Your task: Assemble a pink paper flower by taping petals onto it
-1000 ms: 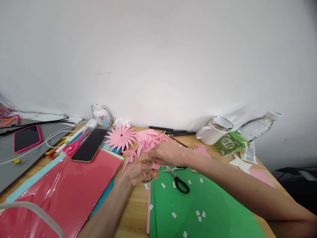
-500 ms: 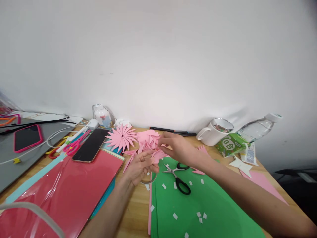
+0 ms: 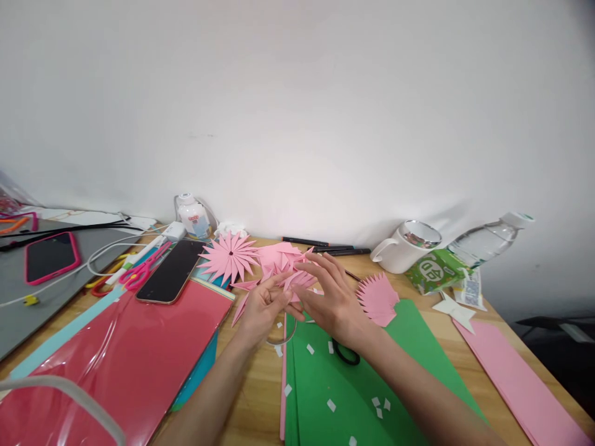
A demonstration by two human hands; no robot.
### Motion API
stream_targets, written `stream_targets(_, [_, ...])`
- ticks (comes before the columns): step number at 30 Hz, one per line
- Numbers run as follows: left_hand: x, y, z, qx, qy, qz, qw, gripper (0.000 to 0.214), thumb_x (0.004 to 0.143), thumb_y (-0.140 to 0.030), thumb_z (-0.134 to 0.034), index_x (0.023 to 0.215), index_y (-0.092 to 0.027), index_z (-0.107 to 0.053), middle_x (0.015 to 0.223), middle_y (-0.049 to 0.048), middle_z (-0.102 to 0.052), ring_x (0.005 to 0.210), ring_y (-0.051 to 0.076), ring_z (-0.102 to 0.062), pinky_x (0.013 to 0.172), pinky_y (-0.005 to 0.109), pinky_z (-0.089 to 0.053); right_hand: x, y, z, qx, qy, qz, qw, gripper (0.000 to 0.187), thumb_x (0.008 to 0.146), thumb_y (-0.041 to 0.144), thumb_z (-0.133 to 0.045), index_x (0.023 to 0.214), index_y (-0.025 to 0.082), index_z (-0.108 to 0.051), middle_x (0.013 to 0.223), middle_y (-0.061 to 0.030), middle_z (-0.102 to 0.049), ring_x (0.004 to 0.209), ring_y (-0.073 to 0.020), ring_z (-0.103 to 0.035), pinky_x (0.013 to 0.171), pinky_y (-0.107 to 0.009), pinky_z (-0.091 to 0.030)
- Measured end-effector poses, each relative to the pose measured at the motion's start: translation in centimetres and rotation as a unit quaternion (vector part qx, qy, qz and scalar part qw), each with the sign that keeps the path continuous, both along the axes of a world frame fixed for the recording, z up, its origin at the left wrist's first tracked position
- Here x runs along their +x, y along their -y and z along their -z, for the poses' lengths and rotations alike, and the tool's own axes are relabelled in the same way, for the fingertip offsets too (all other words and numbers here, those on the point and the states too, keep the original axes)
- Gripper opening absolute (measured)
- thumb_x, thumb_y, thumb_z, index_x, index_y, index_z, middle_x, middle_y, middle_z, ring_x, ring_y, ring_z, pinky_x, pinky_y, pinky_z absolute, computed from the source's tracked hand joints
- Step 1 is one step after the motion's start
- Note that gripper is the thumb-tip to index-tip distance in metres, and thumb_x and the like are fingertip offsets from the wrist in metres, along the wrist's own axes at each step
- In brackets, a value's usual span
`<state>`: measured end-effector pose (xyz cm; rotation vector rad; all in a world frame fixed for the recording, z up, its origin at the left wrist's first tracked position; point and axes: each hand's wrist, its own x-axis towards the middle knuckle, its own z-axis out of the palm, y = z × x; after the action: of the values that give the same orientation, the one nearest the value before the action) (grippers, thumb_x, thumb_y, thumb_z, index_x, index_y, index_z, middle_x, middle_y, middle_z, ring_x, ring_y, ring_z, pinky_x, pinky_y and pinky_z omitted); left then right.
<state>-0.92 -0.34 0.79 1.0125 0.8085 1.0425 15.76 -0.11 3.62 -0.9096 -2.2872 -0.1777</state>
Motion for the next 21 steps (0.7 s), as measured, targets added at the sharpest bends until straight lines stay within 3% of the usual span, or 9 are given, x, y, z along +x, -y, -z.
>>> stream_targets(3, [0.1,0.2,-0.2,0.002,-0.013,-0.016,1.000,0.062,0.076,-0.034,-0.068,0.127,-0.009,-0.046,0.060,0.0043,-0.070,0.055,0.018,-0.067,0.064,0.026,-0.048,0.0,-0.1,0.2,-0.033,-0.113,0.038,0.992,0.013,0.085,0.016,-0.053,0.085,0.022,-0.065,0.112,-0.0096,-0.056,0.115,-0.0238,-0.046,0.096,-0.047,-0.039])
stream_targets(6, [0.6,0.5,-0.6,0.023,-0.042,-0.058,0.997,0.056,0.073,-0.033,-0.070,0.121,-0.012,-0.050,0.062,0.0030,-0.070,0.054,0.018,-0.067,0.060,0.025,-0.049,-0.6,-0.1,0.2,-0.126,-0.225,0.085,0.962,0.007,0.081,0.020,-0.060,0.077,0.020,-0.066,0.116,-0.0118,-0.053,0.115,-0.0252,-0.047,0.095,-0.046,-0.041])
stream_targets(9, [1.0,0.8,-0.8,0.039,-0.041,-0.081,0.995,0.051,0.073,-0.032,-0.069,0.117,-0.012,-0.052,0.066,0.0030,-0.070,0.054,0.017,-0.066,0.054,0.024,-0.049,-1.5,0.1,0.2,-0.190,-0.243,0.089,0.947,0.009,0.079,0.021,-0.062,0.071,0.020,-0.066,0.124,-0.0111,-0.051,0.125,-0.0279,-0.038,0.102,-0.050,-0.034])
stream_targets(12, [1.3,0.9,-0.7,0.068,-0.043,-0.095,0.992,0.047,0.076,-0.033,-0.066,0.116,-0.012,-0.051,0.067,0.0031,-0.071,0.055,0.016,-0.066,0.053,0.024,-0.050,-2.3,0.2,0.3,-0.205,-0.265,0.098,0.937,0.012,0.079,0.022,-0.061,0.069,0.021,-0.066,0.128,-0.0090,-0.051,0.130,-0.0287,-0.033,0.103,-0.052,-0.031])
stream_targets(21, [1.2,0.8,-0.3,0.093,-0.075,-0.123,0.985,0.045,0.079,-0.034,-0.061,0.117,-0.013,-0.049,0.061,-0.0003,-0.067,0.059,0.017,-0.067,0.053,0.023,-0.050,-3.2,-0.2,1.3,-0.263,-0.320,0.080,0.907,0.012,0.080,0.023,-0.060,0.068,0.021,-0.063,0.132,-0.0090,-0.050,0.130,-0.0270,-0.036,0.106,-0.050,-0.027])
